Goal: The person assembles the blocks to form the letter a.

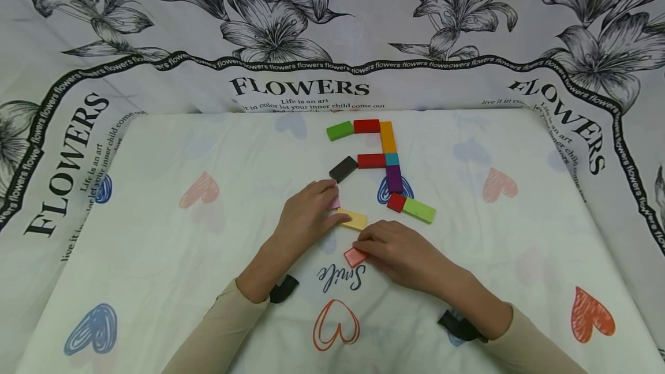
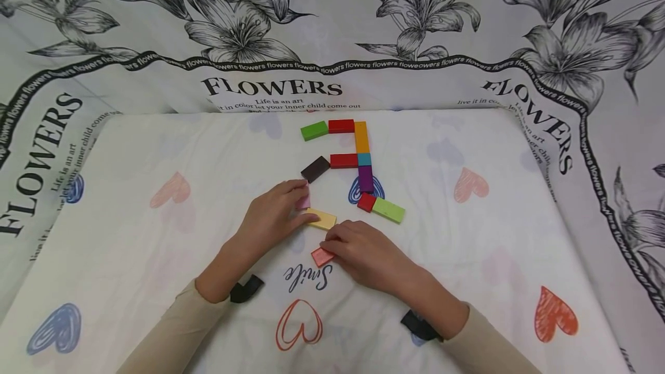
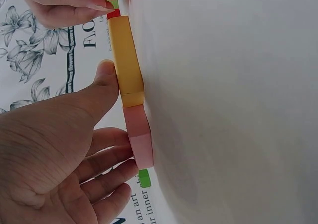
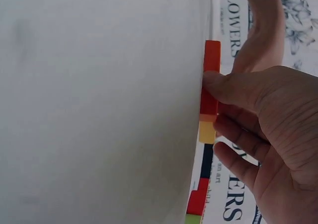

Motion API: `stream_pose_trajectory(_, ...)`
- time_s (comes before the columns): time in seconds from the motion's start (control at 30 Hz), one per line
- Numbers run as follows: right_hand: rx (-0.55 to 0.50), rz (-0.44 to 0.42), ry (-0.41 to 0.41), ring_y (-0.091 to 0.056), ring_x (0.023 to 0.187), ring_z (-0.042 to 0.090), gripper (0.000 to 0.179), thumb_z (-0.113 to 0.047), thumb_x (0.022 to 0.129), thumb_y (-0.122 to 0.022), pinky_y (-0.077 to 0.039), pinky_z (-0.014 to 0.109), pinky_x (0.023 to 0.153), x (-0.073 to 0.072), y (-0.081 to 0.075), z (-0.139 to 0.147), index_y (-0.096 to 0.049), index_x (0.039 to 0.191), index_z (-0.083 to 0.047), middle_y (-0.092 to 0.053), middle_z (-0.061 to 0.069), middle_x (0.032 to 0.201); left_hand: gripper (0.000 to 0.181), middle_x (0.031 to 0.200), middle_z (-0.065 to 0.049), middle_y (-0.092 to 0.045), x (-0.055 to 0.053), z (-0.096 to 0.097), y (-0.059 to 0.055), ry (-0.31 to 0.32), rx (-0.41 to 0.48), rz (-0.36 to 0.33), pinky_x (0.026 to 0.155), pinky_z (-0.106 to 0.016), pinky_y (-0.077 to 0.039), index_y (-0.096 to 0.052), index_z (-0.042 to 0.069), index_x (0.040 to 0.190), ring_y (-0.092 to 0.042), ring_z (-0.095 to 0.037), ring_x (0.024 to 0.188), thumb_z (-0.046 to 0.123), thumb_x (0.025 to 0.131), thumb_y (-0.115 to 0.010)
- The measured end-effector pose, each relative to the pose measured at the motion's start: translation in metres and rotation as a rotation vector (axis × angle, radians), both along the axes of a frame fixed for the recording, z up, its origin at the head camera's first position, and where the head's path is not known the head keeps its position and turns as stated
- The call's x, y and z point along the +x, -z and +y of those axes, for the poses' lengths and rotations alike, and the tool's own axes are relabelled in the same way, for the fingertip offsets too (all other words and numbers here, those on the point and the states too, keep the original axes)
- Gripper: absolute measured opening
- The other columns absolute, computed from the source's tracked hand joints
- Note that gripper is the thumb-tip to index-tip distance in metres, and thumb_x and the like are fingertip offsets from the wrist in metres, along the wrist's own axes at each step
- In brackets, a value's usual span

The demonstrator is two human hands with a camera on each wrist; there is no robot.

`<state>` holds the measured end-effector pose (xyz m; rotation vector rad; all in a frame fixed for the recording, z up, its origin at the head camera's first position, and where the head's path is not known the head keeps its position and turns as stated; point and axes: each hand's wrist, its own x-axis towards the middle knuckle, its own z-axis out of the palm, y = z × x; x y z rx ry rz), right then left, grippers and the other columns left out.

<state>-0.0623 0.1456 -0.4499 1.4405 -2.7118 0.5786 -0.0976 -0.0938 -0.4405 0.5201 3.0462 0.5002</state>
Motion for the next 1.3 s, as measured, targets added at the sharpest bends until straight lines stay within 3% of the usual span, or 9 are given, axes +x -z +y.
stream_pose_trajectory(0.4, -0.011, -0.018, 0.043, -0.069, 0.113, 0.017, 0.029, -0.022, 0.093, -0.083, -0.060, 0.035, 0.100, -0.003, -0.002, 0.011, -0.078, 0.121, -0.016, -0.074, -0.002, 0.118, 0.060, 0.146, -0.009, -0.067, 0.000, 0.000, 0.000, 0.005, 0.006, -0.005, 0.109, -0.039, -0.058, -0.073, 0.008, 0.131, -0.064, -0.026, 0.135, 0.046, 0.087, -0.086)
stream_pose_trajectory(0.67, 0.081, -0.095, 0.084, -0.067, 0.112, 0.017, 0.030, -0.023, 0.093, -0.083, -0.061, 0.036, 0.100, -0.004, -0.007, 0.012, -0.075, 0.121, -0.018, -0.073, -0.001, 0.117, 0.061, 0.146, -0.009, -0.067, 0.000, -0.001, 0.000, 0.004, 0.007, -0.011, 0.109, -0.039, -0.058, -0.072, 0.008, 0.132, -0.064, -0.026, 0.135, 0.047, 0.087, -0.085)
stream_pose_trajectory(1.03, 0.084, -0.049, 0.145, -0.067, 0.111, 0.017, 0.035, -0.018, 0.087, -0.088, -0.062, 0.036, 0.098, -0.015, -0.011, 0.031, -0.076, 0.120, -0.017, -0.073, 0.000, 0.117, 0.058, 0.145, -0.009, -0.067, 0.000, 0.000, -0.001, 0.006, 0.009, -0.002, 0.108, -0.039, -0.058, -0.074, 0.008, 0.129, -0.064, -0.026, 0.133, 0.046, 0.087, -0.086)
stream_pose_trajectory(1.3, 0.058, 0.011, 0.145, -0.069, 0.111, 0.022, 0.038, -0.013, 0.083, -0.091, -0.062, 0.040, 0.099, -0.029, -0.015, 0.045, -0.076, 0.119, -0.014, -0.074, 0.003, 0.116, 0.057, 0.145, -0.008, -0.067, 0.000, 0.000, -0.001, 0.006, 0.006, -0.002, 0.108, -0.039, -0.058, -0.074, 0.008, 0.129, -0.064, -0.025, 0.133, 0.046, 0.087, -0.085)
